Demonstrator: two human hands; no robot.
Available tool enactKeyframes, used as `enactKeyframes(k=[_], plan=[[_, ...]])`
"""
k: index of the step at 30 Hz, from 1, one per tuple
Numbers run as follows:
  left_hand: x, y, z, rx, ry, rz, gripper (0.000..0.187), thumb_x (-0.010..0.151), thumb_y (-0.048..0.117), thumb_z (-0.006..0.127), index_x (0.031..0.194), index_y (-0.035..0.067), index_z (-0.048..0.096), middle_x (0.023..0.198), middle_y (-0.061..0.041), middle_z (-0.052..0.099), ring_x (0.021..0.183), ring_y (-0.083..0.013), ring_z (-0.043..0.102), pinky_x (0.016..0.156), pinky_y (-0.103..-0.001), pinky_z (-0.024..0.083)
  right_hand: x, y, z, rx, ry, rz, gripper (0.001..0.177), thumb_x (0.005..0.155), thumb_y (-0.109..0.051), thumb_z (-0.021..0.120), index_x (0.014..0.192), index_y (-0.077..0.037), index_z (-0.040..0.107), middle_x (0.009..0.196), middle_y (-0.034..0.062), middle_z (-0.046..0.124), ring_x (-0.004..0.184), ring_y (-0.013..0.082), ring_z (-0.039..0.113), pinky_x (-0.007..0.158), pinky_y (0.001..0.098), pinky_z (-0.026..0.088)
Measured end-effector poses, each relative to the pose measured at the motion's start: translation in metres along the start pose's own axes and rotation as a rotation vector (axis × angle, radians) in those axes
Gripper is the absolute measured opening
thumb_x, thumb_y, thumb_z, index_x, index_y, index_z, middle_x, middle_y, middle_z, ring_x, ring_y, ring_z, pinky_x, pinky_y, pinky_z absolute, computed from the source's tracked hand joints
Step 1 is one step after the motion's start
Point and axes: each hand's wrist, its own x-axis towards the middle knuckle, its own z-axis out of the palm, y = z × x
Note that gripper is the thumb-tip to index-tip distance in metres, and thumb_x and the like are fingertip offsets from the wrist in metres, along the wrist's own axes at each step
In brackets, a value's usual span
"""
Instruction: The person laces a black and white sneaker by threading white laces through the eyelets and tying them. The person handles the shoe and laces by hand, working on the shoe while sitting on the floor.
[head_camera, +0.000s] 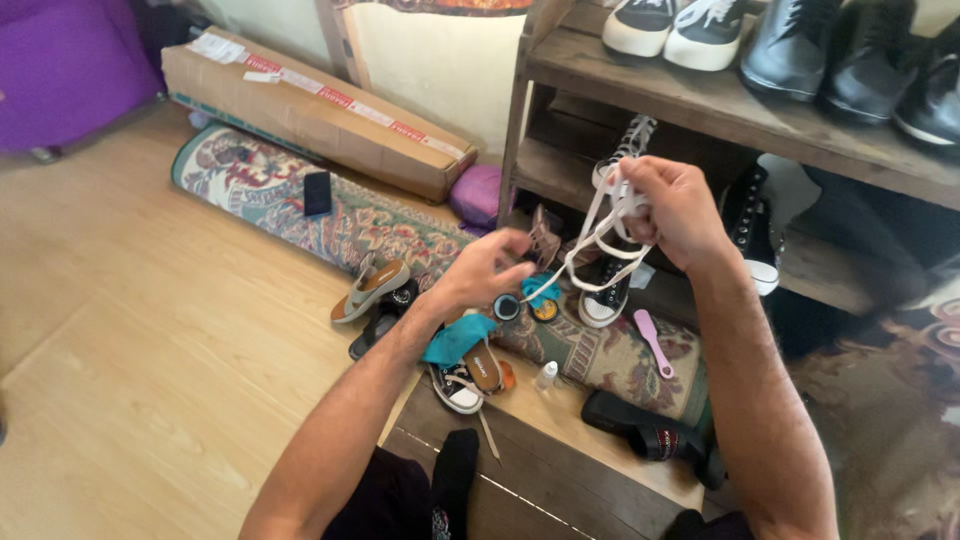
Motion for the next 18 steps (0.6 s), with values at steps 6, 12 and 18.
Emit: enactKeyframes(k=[6, 12, 18], plan=[[0.021, 0.090, 0.012, -0.347, 0.001, 0.178, 0.081, 0.086, 0.029, 0.080, 0.152, 0.012, 0.036, 0.126, -0.007, 0.058, 0.096, -0.0142, 0.066, 0.080, -0.033, 0.060, -0.023, -0.007, -0.002, -0.322, -0.166, 0.042, 0.032, 0.104, -0.031, 0.060, 0.104, -0.002, 0.073, 0.069, -0.0015, 0.061, 0.056, 0.0040, 0.053, 0.049, 0.0228, 0.042], [0.031, 0.107, 0.041, -0.203, -0.079, 0.111, 0.027, 0.095, 0.028, 0.075, 0.111, 0.006, 0.076, 0.079, 0.002, 0.069, 0.068, -0.0039, 0.053, 0.061, -0.024, 0.048, -0.053, -0.025, -0.013, -0.669, -0.234, 0.015, 0.034, 0.103, -0.031, 0.062, 0.112, -0.002, 0.078, 0.084, 0.0032, 0.075, 0.075, 0.0070, 0.061, 0.066, 0.0252, 0.050], [0.029, 0.127, 0.053, -0.234, -0.046, 0.082, 0.026, 0.095, 0.029, 0.074, 0.104, 0.004, 0.075, 0.070, 0.003, 0.064, 0.060, -0.0018, 0.050, 0.053, -0.022, 0.044, -0.091, -0.052, -0.043, -0.568, -0.197, 0.011, 0.032, 0.086, -0.013, 0.075, 0.116, -0.001, 0.072, 0.092, 0.0029, 0.076, 0.082, 0.0079, 0.069, 0.075, 0.0249, 0.058]])
